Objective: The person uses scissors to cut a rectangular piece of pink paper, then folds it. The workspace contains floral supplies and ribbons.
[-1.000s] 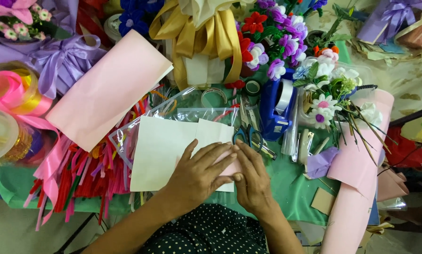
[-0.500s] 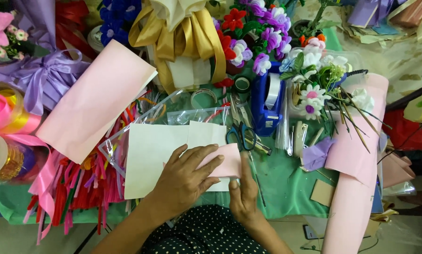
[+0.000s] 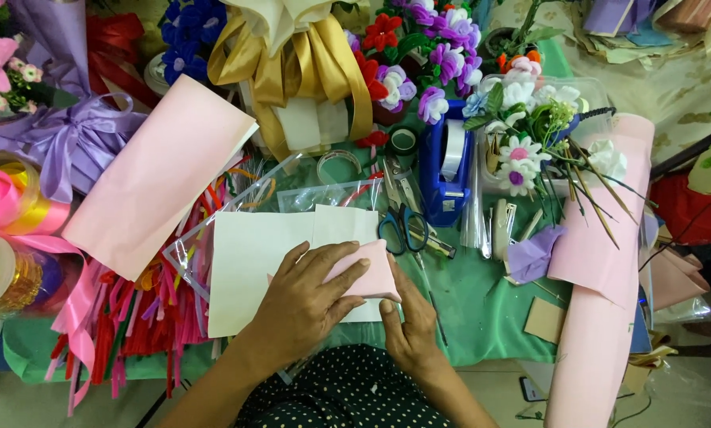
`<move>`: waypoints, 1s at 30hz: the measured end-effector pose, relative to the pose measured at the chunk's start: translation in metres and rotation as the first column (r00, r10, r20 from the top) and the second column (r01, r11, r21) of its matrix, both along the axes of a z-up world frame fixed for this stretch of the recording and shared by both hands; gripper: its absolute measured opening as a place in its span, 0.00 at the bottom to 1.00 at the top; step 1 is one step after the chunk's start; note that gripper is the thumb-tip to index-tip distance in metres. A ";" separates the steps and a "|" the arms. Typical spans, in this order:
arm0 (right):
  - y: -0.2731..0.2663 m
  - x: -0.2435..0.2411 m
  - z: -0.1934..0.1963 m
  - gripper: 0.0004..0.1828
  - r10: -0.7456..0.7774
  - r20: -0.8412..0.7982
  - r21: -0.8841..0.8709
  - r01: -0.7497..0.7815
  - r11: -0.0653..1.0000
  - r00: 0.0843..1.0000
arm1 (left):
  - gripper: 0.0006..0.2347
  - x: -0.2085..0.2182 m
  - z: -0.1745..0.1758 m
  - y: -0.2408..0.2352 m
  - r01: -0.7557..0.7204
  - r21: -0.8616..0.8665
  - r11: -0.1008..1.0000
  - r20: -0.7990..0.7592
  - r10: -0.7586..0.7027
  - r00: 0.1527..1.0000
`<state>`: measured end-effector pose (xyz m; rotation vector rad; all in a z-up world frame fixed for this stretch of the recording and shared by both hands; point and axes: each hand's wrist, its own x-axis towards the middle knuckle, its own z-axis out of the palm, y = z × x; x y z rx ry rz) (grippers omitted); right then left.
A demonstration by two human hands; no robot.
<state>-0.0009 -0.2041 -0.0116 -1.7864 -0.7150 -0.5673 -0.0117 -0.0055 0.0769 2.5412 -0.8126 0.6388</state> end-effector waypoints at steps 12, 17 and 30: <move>-0.009 0.005 0.026 0.37 0.161 -0.088 0.126 -0.149 0.981 0.983 | 0.20 0.003 -0.004 0.002 0.060 -0.134 0.989 -0.037 -0.066 0.997; -0.017 0.021 0.058 0.31 0.045 0.161 -0.270 0.000 0.963 0.986 | 0.19 0.005 -0.005 0.001 0.057 -0.134 0.989 -0.016 -0.060 0.998; -0.015 0.039 0.079 0.35 0.169 0.194 -0.682 0.009 0.732 0.966 | 0.27 0.002 -0.022 0.000 0.069 -0.149 0.986 0.049 -0.062 0.997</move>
